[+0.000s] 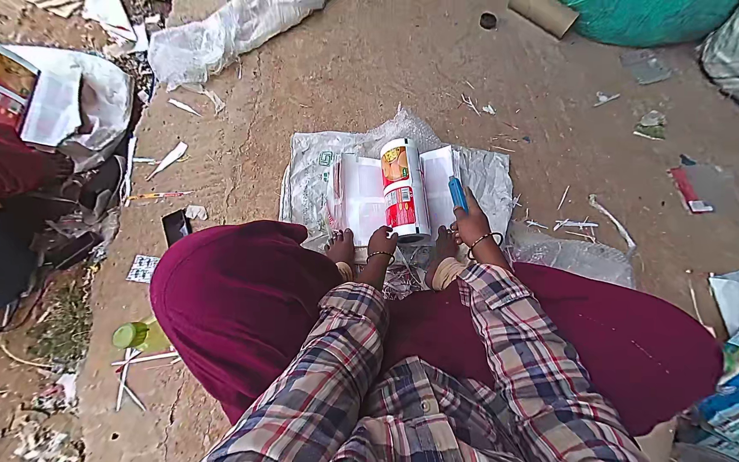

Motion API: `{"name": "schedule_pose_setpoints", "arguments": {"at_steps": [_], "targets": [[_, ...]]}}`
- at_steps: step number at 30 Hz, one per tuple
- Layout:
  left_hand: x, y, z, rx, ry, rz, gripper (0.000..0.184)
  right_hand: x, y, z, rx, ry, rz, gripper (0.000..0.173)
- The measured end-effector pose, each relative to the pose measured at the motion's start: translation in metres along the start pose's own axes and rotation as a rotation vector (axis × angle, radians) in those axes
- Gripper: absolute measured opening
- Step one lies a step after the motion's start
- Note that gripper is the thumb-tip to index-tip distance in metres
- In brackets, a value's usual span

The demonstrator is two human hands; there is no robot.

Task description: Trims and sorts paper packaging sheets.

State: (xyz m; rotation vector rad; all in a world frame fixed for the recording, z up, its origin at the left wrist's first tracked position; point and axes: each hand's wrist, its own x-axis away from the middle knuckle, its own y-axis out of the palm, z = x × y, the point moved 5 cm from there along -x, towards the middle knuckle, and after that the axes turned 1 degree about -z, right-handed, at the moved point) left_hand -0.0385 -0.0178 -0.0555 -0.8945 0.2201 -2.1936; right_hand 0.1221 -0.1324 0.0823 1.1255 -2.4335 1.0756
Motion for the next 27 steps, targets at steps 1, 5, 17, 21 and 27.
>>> {"name": "schedule_pose_setpoints", "arguments": {"at_steps": [1,5,17,21,27], "targets": [[-0.003,0.004,0.008,-0.042,0.037,0.005,0.045,-0.006,0.001,0.004,-0.075,-0.012,0.023,0.059],[-0.003,0.021,0.032,-0.057,-0.018,0.04,0.079,-0.038,0.036,0.048,-0.329,0.011,0.073,0.046],[-0.024,0.042,0.018,-0.011,-0.117,0.179,0.088,-0.105,0.074,0.101,-0.15,0.17,0.369,0.043],[-0.023,0.046,0.021,-0.036,-0.15,0.203,0.084,-0.113,0.079,0.109,0.249,0.172,0.469,0.054],[-0.021,0.052,0.025,-0.186,-0.136,0.157,0.084,-0.116,0.077,0.111,0.355,0.178,0.433,0.06]]}}
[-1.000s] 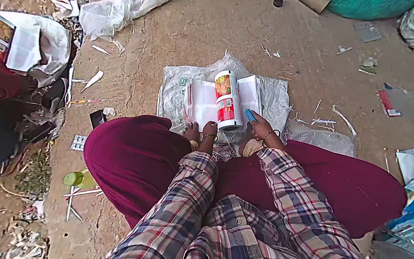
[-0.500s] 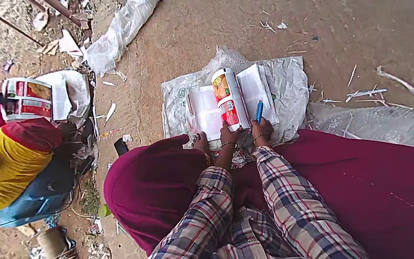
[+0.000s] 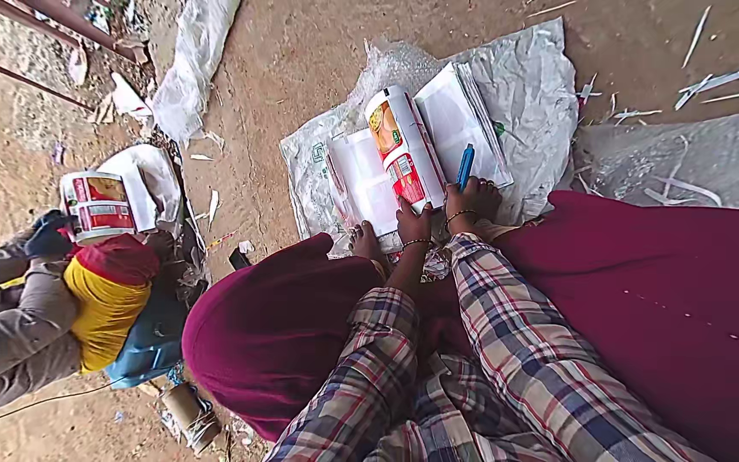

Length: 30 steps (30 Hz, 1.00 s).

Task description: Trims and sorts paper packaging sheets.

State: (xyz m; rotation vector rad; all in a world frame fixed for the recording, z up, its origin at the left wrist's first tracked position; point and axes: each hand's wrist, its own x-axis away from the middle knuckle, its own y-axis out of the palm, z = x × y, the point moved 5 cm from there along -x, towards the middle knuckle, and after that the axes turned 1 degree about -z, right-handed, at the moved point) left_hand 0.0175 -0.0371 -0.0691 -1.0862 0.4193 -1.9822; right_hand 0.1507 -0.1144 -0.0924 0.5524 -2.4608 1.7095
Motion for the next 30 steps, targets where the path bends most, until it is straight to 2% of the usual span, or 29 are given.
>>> {"name": "schedule_pose_setpoints", "arguments": {"at_steps": [2,4,6,7,11,14,18,20,22,24,26,28,29,30], "targets": [[-0.002,-0.004,-0.001,0.011,0.021,-0.016,0.075,-0.001,0.003,0.001,0.001,-0.016,0.009,0.061],[-0.008,-0.014,-0.01,0.087,0.05,0.013,0.054,0.001,0.002,0.0,-0.035,-0.001,0.004,0.058],[-0.02,-0.021,-0.023,0.215,0.031,0.008,0.05,0.007,-0.007,-0.003,-0.101,0.042,-0.066,0.055],[-0.021,-0.023,-0.023,0.225,0.037,0.007,0.052,0.002,0.0,0.0,-0.053,0.029,-0.012,0.057],[0.002,-0.022,0.002,-0.098,0.248,0.056,0.048,-0.001,0.004,0.002,-0.061,0.025,-0.029,0.059],[-0.001,-0.028,0.018,-0.308,0.261,0.085,0.033,-0.001,0.005,0.004,-0.001,-0.013,-0.016,0.061],[-0.011,-0.064,0.005,-0.309,0.138,0.177,0.037,0.007,-0.011,-0.007,0.013,-0.03,-0.069,0.055],[-0.016,-0.08,-0.024,-0.263,0.036,0.287,0.036,0.006,-0.007,-0.006,0.032,-0.042,-0.047,0.055],[-0.022,-0.089,-0.062,-0.2,-0.143,0.357,0.037,0.007,-0.003,-0.006,0.059,-0.053,-0.003,0.056],[-0.021,-0.096,-0.084,-0.139,-0.283,0.322,0.036,0.01,-0.009,-0.01,0.047,-0.073,-0.011,0.056],[-0.03,-0.098,-0.091,-0.207,-0.34,0.269,0.036,0.021,-0.03,-0.022,0.036,-0.115,-0.163,0.059],[-0.046,-0.098,-0.091,-0.374,-0.321,0.258,0.03,0.028,-0.03,-0.03,-0.1,-0.2,-0.09,0.063],[-0.049,-0.096,-0.097,-0.467,-0.239,0.266,0.034,0.031,-0.027,-0.032,-0.198,-0.204,-0.158,0.068],[-0.055,-0.093,-0.099,-0.564,-0.102,0.255,0.051,0.03,-0.023,-0.035,-0.277,-0.217,-0.225,0.074]]}}
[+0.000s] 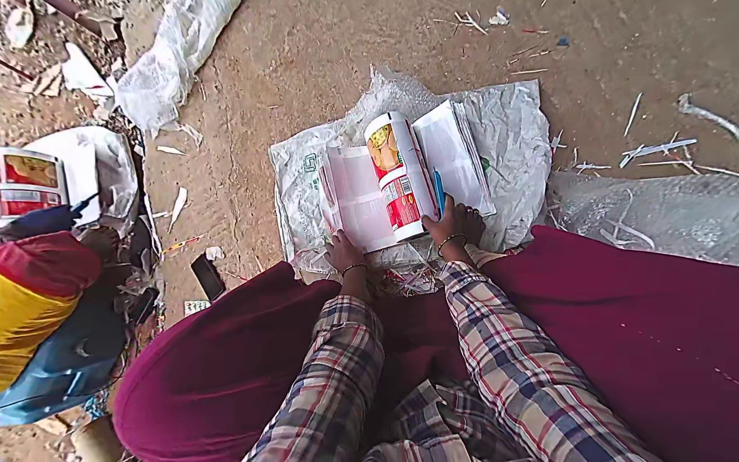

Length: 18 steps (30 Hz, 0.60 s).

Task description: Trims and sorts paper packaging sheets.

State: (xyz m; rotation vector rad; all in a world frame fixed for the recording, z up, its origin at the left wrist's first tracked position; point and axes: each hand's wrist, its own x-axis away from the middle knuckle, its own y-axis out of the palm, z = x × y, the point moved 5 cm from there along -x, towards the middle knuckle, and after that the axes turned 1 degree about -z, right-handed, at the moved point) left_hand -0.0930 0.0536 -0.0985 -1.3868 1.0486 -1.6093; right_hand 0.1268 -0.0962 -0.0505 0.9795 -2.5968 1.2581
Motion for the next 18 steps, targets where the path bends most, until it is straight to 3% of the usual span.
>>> {"name": "schedule_pose_setpoints", "arguments": {"at_steps": [2,3,4,7,11,15,18], "targets": [[-0.009,0.014,0.011,-0.171,0.303,0.0,0.088,-0.004,0.0,-0.008,-0.011,-0.028,-0.068,0.084],[-0.011,0.022,0.019,-0.244,0.419,-0.031,0.093,-0.004,-0.001,-0.011,0.021,-0.04,-0.083,0.086],[-0.013,0.027,0.028,-0.292,0.496,-0.075,0.086,-0.006,-0.001,-0.014,0.062,-0.052,-0.09,0.087],[-0.021,0.031,0.044,-0.244,0.429,-0.227,0.067,-0.013,0.005,-0.016,0.208,-0.067,-0.107,0.092],[-0.044,0.024,0.042,-0.177,0.332,-0.283,0.073,-0.017,0.012,-0.018,0.148,-0.031,-0.143,0.095],[-0.053,0.004,0.047,-0.236,0.368,-0.303,0.064,-0.018,0.011,-0.022,0.164,-0.021,-0.148,0.094],[-0.045,-0.009,0.066,-0.033,0.27,-0.344,0.062,-0.015,0.009,-0.023,0.195,-0.021,-0.155,0.09]]}}
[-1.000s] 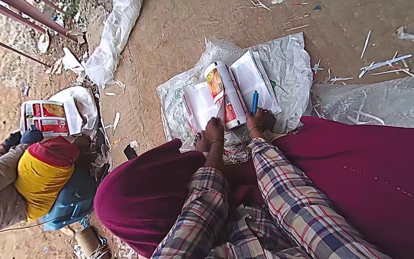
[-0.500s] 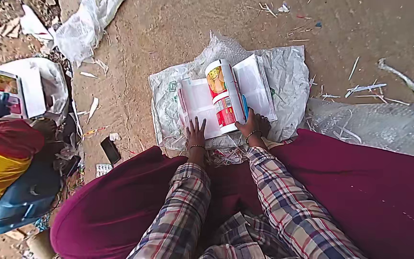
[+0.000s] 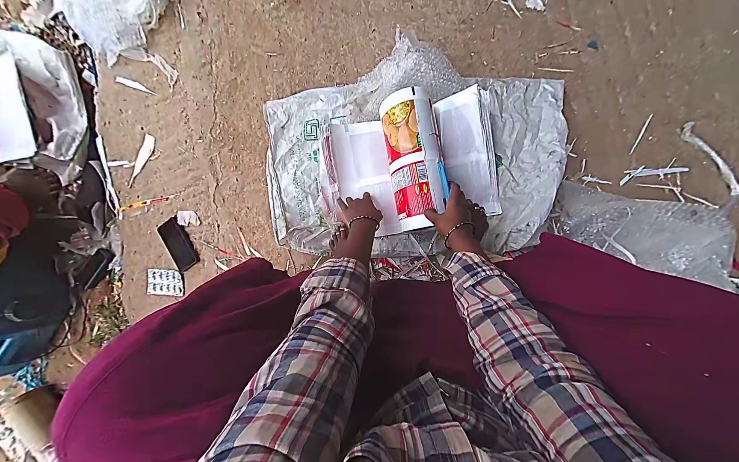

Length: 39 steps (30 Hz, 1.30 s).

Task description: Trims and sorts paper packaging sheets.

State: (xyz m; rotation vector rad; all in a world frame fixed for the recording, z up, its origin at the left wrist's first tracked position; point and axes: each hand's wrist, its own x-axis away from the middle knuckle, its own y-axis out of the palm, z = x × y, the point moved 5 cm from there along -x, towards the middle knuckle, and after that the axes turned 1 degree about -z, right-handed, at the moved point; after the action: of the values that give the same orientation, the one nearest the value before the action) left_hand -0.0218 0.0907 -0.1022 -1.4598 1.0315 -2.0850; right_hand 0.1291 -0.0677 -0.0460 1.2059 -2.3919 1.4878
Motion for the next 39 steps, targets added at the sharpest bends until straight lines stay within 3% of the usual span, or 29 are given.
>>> {"name": "schedule_pose_setpoints", "arguments": {"at_steps": [5,7,9,11,13,16,17,18,19,20,21,22,27,33,37,39], "targets": [[0.024,0.015,0.059,0.775,0.104,0.215,0.066,0.003,-0.002,0.006,-0.135,0.001,0.083,0.075],[0.03,0.036,0.07,0.94,0.143,0.211,0.076,0.006,0.001,0.008,-0.197,-0.029,0.107,0.078],[0.028,0.048,0.067,1.01,0.216,0.218,0.075,0.009,0.003,0.007,-0.166,-0.068,0.134,0.081],[0.023,0.048,0.06,0.979,0.245,0.172,0.074,0.013,0.002,0.001,-0.139,-0.092,0.167,0.073],[0.027,0.039,0.055,0.875,0.151,0.155,0.076,0.018,0.001,-0.008,-0.099,-0.097,0.206,0.065],[0.047,0.021,0.062,0.699,0.043,0.263,0.08,0.024,0.009,-0.004,0.147,-0.165,0.228,0.062],[0.054,0.018,0.068,0.597,0.054,0.335,0.076,0.018,0.022,0.011,0.348,-0.236,0.363,0.059],[0.06,0.02,0.074,0.477,0.094,0.403,0.07,0.001,0.044,0.038,0.455,-0.387,0.825,0.055],[0.063,0.026,0.08,0.382,0.157,0.427,0.065,0.0,0.039,0.04,0.426,-0.337,0.755,0.056],[0.063,0.034,0.084,0.315,0.217,0.398,0.061,0.008,0.017,0.024,0.336,-0.196,0.479,0.058],[0.062,0.041,0.086,0.26,0.258,0.353,0.058,0.012,-0.004,0.012,0.182,-0.088,0.34,0.06],[0.062,0.044,0.086,0.236,0.269,0.326,0.057,0.009,-0.021,0.007,0.069,0.004,0.303,0.062],[0.062,0.046,0.085,0.213,0.246,0.312,0.053,-0.017,-0.065,0.06,0.077,0.205,0.377,0.058],[0.063,0.045,0.083,0.244,0.258,0.262,0.054,-0.055,-0.063,0.102,0.193,0.247,0.288,0.058],[0.059,0.046,0.081,0.254,0.275,0.27,0.054,-0.061,-0.06,0.109,0.092,0.274,0.354,0.062],[0.058,0.049,0.079,0.276,0.282,0.255,0.053,-0.06,-0.059,0.112,-0.051,0.372,0.392,0.069]]}}
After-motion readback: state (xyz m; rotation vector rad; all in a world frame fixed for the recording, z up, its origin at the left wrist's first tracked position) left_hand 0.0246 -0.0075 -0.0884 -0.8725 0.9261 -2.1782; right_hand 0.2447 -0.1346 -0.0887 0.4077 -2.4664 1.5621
